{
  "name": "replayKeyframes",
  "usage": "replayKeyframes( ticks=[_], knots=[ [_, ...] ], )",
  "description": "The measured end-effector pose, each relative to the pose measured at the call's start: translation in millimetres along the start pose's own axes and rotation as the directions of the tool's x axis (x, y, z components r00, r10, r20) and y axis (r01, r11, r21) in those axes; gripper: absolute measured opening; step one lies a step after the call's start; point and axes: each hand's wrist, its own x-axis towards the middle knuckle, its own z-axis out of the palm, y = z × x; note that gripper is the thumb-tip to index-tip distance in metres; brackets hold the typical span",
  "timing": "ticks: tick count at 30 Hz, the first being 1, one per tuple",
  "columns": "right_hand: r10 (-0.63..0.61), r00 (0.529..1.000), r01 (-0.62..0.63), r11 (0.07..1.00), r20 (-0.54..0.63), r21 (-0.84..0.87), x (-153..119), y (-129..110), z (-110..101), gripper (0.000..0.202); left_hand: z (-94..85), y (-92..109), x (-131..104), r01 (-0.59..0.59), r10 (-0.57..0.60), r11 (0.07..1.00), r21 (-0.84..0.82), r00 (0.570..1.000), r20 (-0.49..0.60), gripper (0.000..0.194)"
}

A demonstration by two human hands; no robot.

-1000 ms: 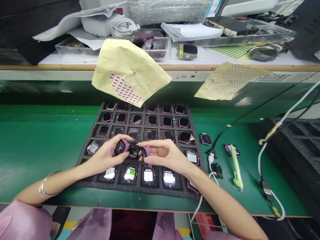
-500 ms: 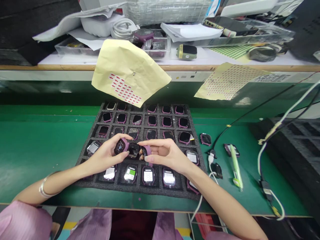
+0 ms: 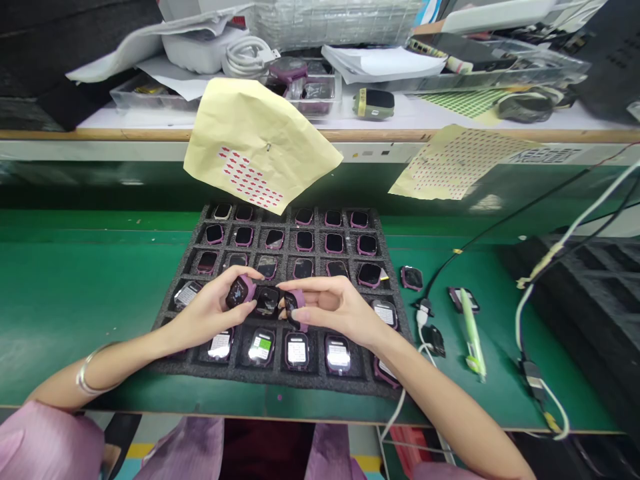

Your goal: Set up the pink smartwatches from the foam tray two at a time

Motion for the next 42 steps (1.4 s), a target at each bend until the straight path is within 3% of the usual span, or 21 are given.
replayKeyframes(
  ticks=[5,12,23,34,42],
  knots=[
    [0.087,0.996,-0.09,0.99,-0.031,-0.107,5,0,0,0.038,3.2,-6,6,0.147,-0.135,0.969,-0.199,0.988,0.07,0.042],
    [0.185,0.983,-0.183,0.979,-0.01,0.093,3,0,1,0.051,2.9,-4,12,0.217,-0.2,0.878,-0.426,0.976,0.084,0.041],
    [0.018,0.996,-0.018,1.0,-0.089,-0.003,3,6,2,0.05,2.3,-5,11,0.203,-0.197,0.876,-0.438,0.979,0.06,0.037],
    [-0.011,0.991,-0.009,0.989,-0.133,-0.149,0,5,5,0.048,5.0,-7,10,0.205,-0.193,0.878,-0.433,0.979,0.073,0.037],
    [0.007,0.985,-0.032,0.99,-0.171,-0.141,2,7,6,0.048,5.1,-6,10,0.209,-0.187,0.89,-0.406,0.978,0.093,0.037]
  ],
)
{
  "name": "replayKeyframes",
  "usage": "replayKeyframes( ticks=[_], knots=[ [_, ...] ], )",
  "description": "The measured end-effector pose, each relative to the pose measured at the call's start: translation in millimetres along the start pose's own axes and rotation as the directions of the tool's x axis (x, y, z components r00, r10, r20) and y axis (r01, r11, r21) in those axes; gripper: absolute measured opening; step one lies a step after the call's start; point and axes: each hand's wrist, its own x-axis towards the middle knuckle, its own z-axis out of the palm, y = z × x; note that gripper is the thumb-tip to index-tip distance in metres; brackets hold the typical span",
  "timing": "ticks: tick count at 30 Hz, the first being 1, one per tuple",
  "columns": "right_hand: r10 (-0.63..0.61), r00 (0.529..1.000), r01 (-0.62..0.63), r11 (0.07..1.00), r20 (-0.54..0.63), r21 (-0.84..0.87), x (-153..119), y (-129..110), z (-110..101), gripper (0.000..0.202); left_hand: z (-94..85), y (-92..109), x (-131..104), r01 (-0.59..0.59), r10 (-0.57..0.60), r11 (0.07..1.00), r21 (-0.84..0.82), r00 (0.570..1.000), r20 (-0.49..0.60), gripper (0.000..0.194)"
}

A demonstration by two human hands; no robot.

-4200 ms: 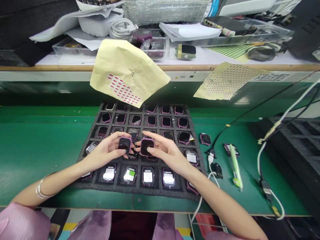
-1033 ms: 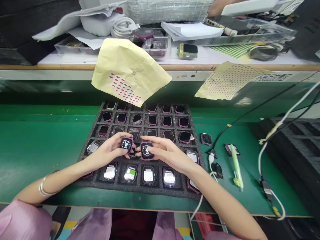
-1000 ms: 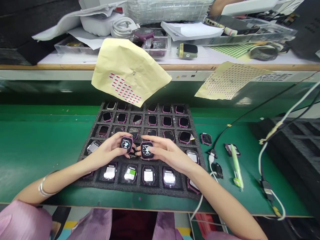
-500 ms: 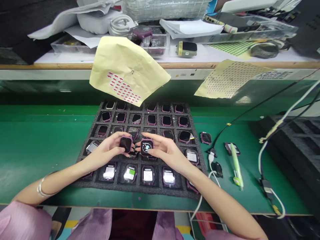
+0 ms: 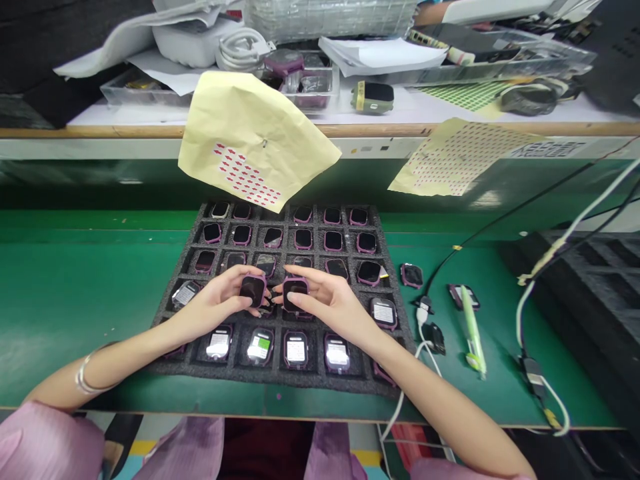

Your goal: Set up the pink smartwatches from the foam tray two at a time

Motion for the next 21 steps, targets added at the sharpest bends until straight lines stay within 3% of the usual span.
replayKeyframes(
  ticks=[3,6,10,12,16,18,21],
  knots=[
    [0.012,1.0,-0.012,1.0,-0.008,0.002,0,1,2,0.049,-1.4,-1,0,0.003,-0.004,0.998,0.062,1.0,0.024,0.039],
    [0.013,1.0,-0.014,0.999,0.025,0.031,-1,0,2,0.054,-3.0,-1,-2,-0.043,0.017,0.952,0.303,0.996,0.088,0.037],
    [-0.025,0.995,0.02,0.998,0.091,0.063,-2,-2,-12,0.071,-5.1,-5,-8,-0.119,0.013,0.735,0.668,0.987,0.162,0.033],
    [-0.061,0.998,0.061,0.998,0.01,0.023,-9,-3,-28,0.072,-7.5,-10,-11,-0.127,0.02,0.635,0.762,0.989,0.148,0.032],
    [-0.092,0.973,0.054,0.982,-0.211,-0.182,-54,-1,-62,0.066,-15.4,-21,-18,-0.139,0.063,0.539,0.831,0.99,0.125,0.026],
    [-0.089,0.97,0.005,0.937,-0.225,-0.35,-88,3,-71,0.057,-18.6,-23,-21,-0.129,0.037,0.519,0.845,0.991,0.129,0.021],
    [-0.033,0.987,-0.052,0.861,-0.157,-0.506,-135,14,-70,0.049,-19.9,-23,-24,-0.15,-0.033,0.515,0.844,0.98,0.194,0.02]
  ],
)
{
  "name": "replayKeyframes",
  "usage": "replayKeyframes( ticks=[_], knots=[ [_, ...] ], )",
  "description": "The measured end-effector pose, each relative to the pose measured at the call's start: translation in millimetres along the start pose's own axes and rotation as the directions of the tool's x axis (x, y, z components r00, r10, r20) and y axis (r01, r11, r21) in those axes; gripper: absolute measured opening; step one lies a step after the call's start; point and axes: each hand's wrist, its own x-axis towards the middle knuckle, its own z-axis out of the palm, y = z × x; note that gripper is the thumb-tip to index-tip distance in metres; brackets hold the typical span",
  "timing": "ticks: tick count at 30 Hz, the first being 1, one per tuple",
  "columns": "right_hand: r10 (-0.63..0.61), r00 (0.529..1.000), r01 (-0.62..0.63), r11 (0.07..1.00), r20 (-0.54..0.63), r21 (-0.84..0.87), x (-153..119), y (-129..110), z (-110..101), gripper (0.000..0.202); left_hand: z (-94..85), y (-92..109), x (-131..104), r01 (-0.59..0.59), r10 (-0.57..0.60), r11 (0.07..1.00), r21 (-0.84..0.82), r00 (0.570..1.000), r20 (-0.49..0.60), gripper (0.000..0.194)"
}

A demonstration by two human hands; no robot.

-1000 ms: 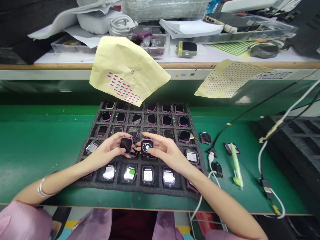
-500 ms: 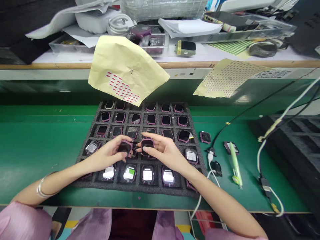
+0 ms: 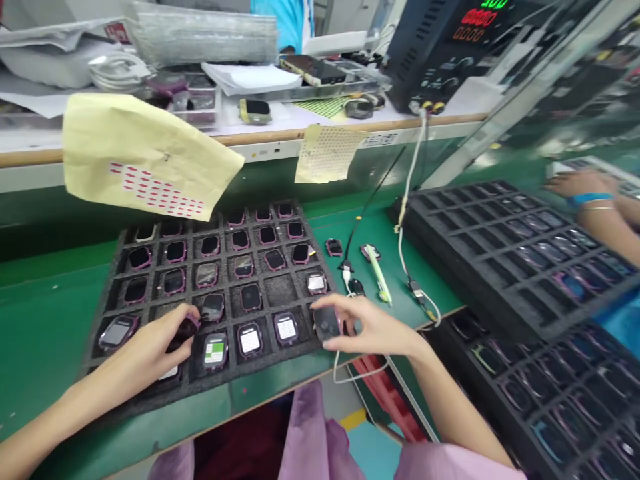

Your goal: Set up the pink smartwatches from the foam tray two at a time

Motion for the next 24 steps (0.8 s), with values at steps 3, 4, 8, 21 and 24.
replayKeyframes(
  ticks=[3,4,8,21,24],
  knots=[
    [0.038,0.999,-0.038,0.999,-0.007,-0.006,-31,12,1,0.047,-1.6,2,0,-0.033,0.033,0.999,0.004,0.999,0.011,0.022],
    [0.058,0.997,-0.057,0.998,-0.048,0.01,-37,16,-1,0.047,-2.1,3,1,-0.04,0.04,0.999,0.012,0.999,0.006,0.022],
    [0.136,0.962,-0.117,0.989,-0.237,0.093,-46,35,-18,0.046,-1.5,0,6,-0.069,0.069,0.997,0.039,0.998,0.011,0.021],
    [0.054,0.934,0.057,0.952,-0.352,0.299,21,3,-14,0.059,3.3,6,-34,-0.021,0.023,0.997,-0.073,1.0,0.021,0.024],
    [0.002,0.989,0.071,0.871,-0.147,0.487,58,-24,8,0.047,-5.5,16,-28,0.007,-0.021,0.987,-0.16,0.996,-0.086,0.031]
  ],
)
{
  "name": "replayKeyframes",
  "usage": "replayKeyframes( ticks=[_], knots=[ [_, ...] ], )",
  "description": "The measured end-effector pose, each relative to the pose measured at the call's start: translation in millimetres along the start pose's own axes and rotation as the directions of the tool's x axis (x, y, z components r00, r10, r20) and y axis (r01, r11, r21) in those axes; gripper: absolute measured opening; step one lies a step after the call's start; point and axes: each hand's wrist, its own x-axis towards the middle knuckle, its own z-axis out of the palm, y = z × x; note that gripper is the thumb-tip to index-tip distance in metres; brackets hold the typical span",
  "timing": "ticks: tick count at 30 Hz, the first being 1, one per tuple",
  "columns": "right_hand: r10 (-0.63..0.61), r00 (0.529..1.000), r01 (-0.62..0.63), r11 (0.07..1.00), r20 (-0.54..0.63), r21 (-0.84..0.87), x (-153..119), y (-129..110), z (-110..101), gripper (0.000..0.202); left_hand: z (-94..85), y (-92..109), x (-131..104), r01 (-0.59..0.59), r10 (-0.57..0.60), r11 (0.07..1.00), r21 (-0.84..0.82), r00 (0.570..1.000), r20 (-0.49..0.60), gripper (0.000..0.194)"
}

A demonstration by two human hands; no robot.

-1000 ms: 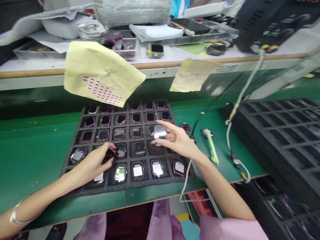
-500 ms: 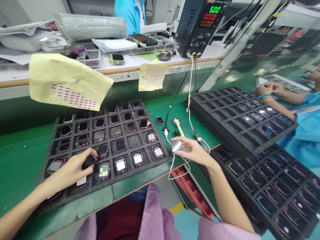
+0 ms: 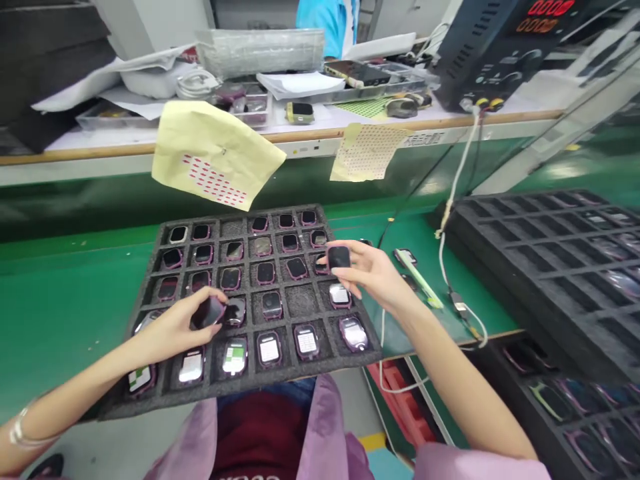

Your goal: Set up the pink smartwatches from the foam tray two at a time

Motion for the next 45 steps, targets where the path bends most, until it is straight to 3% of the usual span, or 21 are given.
replayKeyframes(
  ticks=[4,8,13,16,19,22,29,35,45],
  knots=[
    [0.047,0.94,-0.143,0.953,0.338,0.267,41,-9,45,0.047,-11.2,12,16,-0.082,0.042,0.985,-0.153,0.968,-0.249,0.04],
    [0.022,0.884,-0.166,0.949,0.468,0.269,66,-12,73,0.045,-18.9,17,27,-0.166,0.05,0.945,-0.281,0.925,-0.376,0.036],
    [-0.062,0.898,-0.031,0.979,0.436,0.203,79,-6,84,0.037,-16.8,11,33,-0.085,-0.078,0.878,-0.47,0.946,-0.316,0.034],
    [-0.036,0.89,-0.087,0.965,0.455,0.247,80,2,86,0.04,-12.8,4,34,-0.02,-0.13,0.843,-0.537,0.962,-0.24,0.036],
    [0.017,0.853,-0.193,0.939,0.522,0.284,79,9,89,0.038,-9.9,-1,35,0.009,-0.148,0.836,-0.548,0.967,-0.209,0.035],
    [0.039,0.834,-0.243,0.921,0.55,0.303,78,14,92,0.037,-8.7,-3,36,0.016,-0.14,0.859,-0.512,0.969,-0.205,0.035],
    [0.059,0.861,-0.233,0.929,0.505,0.288,75,14,92,0.035,-11.8,2,32,-0.041,-0.029,0.939,-0.34,0.98,-0.198,0.031],
    [0.014,0.824,-0.228,0.923,0.566,0.309,69,5,91,0.038,-8.0,8,25,-0.079,-0.015,0.933,-0.352,0.967,-0.256,0.037],
    [0.047,0.883,-0.21,0.929,0.467,0.304,63,10,98,0.034,-4.9,8,27,-0.111,0.033,0.96,-0.256,0.956,-0.29,0.035]
  ],
)
